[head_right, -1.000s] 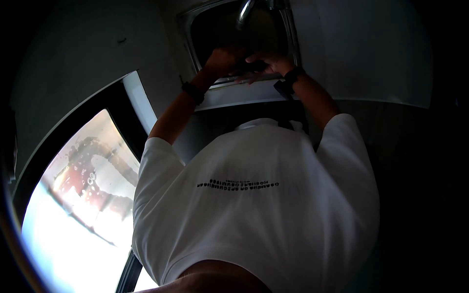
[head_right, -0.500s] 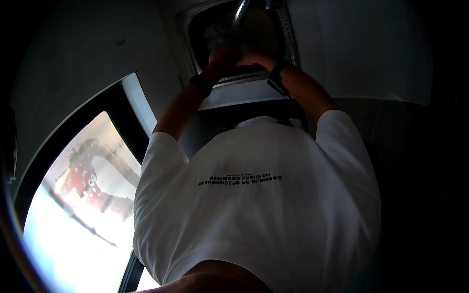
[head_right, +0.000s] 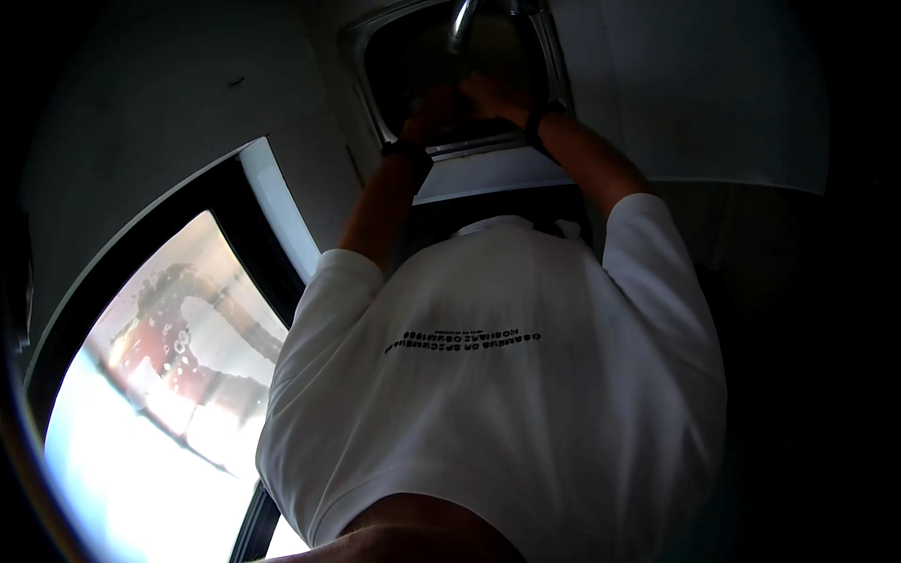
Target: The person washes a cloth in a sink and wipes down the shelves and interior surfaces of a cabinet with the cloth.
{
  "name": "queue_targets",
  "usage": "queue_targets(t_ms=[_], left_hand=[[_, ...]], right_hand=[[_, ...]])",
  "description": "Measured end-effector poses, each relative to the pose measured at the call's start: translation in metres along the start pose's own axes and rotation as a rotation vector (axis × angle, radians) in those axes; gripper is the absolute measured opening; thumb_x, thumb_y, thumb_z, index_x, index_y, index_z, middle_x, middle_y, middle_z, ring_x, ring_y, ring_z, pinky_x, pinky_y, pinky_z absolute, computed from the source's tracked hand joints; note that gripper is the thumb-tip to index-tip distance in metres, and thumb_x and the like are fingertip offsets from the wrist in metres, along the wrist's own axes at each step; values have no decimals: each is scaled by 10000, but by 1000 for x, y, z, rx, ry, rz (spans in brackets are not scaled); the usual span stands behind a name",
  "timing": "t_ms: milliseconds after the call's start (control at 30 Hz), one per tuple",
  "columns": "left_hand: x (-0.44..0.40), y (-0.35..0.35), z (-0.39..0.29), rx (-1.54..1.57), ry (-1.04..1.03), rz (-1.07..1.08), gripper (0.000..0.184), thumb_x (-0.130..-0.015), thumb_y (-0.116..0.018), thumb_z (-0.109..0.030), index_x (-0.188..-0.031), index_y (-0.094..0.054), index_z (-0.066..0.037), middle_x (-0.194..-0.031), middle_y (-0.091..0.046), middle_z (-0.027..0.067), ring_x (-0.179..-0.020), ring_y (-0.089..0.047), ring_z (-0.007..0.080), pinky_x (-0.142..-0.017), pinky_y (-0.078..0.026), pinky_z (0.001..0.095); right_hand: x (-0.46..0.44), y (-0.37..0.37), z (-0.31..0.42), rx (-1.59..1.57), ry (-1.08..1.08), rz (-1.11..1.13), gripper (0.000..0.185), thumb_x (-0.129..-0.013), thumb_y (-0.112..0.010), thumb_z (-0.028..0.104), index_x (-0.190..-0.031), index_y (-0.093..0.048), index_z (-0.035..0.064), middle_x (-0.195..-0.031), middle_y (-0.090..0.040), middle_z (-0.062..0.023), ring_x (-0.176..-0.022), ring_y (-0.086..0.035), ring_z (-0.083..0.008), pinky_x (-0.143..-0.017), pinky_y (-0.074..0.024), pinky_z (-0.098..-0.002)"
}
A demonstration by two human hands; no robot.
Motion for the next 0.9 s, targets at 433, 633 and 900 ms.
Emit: queue_targets(t_ms=[433,633,900], left_hand=[[16,6,18,329,297,309,176,-758,-656,-215,-854,-652,-68,-642,-583,8,-558,-521,113,-488,-404,283],[9,27,11,439,186,210,192,-723,-700,-226,-816,-657,-64,-618,-572,1,-530,-510,107,-483,-407,282],[10,41,1,-11,159,83,354,-679,-729,-227,-972,-635,-53,-822,-675,128,-749,-663,262,-663,-508,362]], right_hand=[[-9,7,7,418,283,-256,555,-838,-557,152,-1358,-382,70,-997,-607,-172,-884,-610,-317,-769,-506,-404],[-3,37,14,186,9,-84,587,-811,-574,67,-1364,-378,89,-1007,-600,-190,-893,-607,-331,-745,-511,-409],[18,54,22,-217,100,-242,782,-712,-763,258,-1353,-341,109,-1129,-557,-188,-1003,-584,-337,-794,-502,-415]])
Point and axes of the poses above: each hand's wrist, its own x-axis away from the middle knuckle, its own y-axis out of the back of the hand, z = x × y, the point moved 7 cm from there along -x, towards the middle knuckle
